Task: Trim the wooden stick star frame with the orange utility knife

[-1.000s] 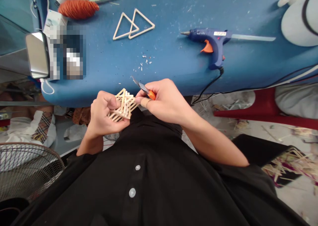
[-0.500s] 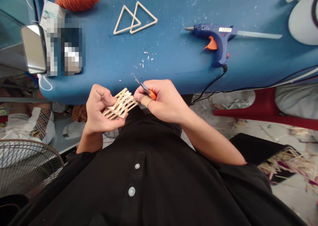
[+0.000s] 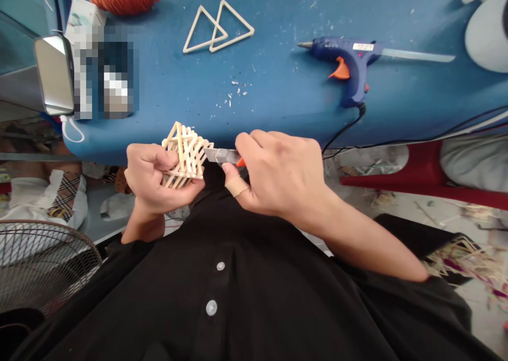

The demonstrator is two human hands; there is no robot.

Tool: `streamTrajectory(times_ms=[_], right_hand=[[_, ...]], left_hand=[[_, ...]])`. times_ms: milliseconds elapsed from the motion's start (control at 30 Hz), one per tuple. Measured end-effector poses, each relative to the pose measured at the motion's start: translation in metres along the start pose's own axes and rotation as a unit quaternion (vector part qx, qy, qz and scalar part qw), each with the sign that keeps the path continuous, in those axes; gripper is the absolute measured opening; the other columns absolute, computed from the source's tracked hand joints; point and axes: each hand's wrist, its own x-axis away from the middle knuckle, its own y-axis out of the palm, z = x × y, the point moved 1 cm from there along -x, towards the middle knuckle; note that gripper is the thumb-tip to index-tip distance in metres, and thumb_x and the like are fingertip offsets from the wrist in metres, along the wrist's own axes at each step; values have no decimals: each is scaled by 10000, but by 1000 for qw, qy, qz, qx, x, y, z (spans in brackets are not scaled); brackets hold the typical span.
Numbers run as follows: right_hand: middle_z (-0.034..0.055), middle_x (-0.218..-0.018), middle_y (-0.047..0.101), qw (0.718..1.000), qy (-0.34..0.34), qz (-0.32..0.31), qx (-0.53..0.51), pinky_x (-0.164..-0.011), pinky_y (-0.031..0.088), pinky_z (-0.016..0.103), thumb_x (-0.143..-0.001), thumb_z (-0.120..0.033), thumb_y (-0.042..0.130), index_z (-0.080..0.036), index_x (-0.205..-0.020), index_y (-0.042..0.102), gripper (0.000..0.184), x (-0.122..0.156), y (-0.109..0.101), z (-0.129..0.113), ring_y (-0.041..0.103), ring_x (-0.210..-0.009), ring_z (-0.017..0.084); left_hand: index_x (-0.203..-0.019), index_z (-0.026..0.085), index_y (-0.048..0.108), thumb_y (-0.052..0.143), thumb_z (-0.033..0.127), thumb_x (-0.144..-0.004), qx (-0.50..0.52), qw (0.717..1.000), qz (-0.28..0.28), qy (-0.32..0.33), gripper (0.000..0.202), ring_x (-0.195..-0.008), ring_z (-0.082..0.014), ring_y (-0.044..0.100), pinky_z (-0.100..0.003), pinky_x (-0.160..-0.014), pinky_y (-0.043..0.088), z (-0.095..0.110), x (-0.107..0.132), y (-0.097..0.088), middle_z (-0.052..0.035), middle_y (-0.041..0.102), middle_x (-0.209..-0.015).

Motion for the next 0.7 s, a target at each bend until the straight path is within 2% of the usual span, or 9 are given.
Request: streamTrajectory(times_ms=[200,300,367,433,567,700], right_hand=[[123,-783,721,998,29,-10,49,-635,151,357,-1027,-493,436,-187,-921,726,434,1,-1,-14,577,-678,234],[127,-784,720,998,43,-8,49,-648,140,362,-1045,-484,438,-186,-929,724,429,1,-2,-16,561,-661,229],[128,-786,720,998,44,-3,50,-651,137,364,-1049,-474,445,-188,-929,720,414,2,-2,-16,558,-660,231],[126,-780,717,998,37,3,51,-648,141,364,-1052,-461,451,-192,-918,713,398,2,-1,-16,559,-664,233],[116,-761,703,997,16,35,63,-644,171,365,-1060,-433,464,-198,-880,705,382,5,1,-18,550,-669,226],[103,-735,680,994,5,75,77,-643,202,372,-1062,-399,496,-203,-838,701,362,8,1,-20,547,-666,220]], left_hand=[[-917,291,463,897,169,-809,-10,995,27,91,464,-595,-171,644,-362,-580,547,6,-7,1,55,587,-685],[-935,293,505,887,159,-829,-36,985,63,156,419,-521,-146,566,-370,-521,415,9,-9,5,88,575,-651],[-920,290,517,891,165,-842,-54,979,66,183,402,-485,-137,512,-387,-504,328,10,-9,8,92,583,-636],[-892,288,506,898,148,-845,-57,979,54,189,419,-483,-136,519,-400,-512,290,12,-9,11,92,587,-626],[-848,287,470,920,137,-834,-41,984,39,168,475,-525,-138,598,-386,-525,311,13,-6,10,100,578,-609],[-790,282,413,921,176,-839,-61,980,38,183,521,-495,-132,554,-376,-501,293,14,-5,8,82,637,-629]])
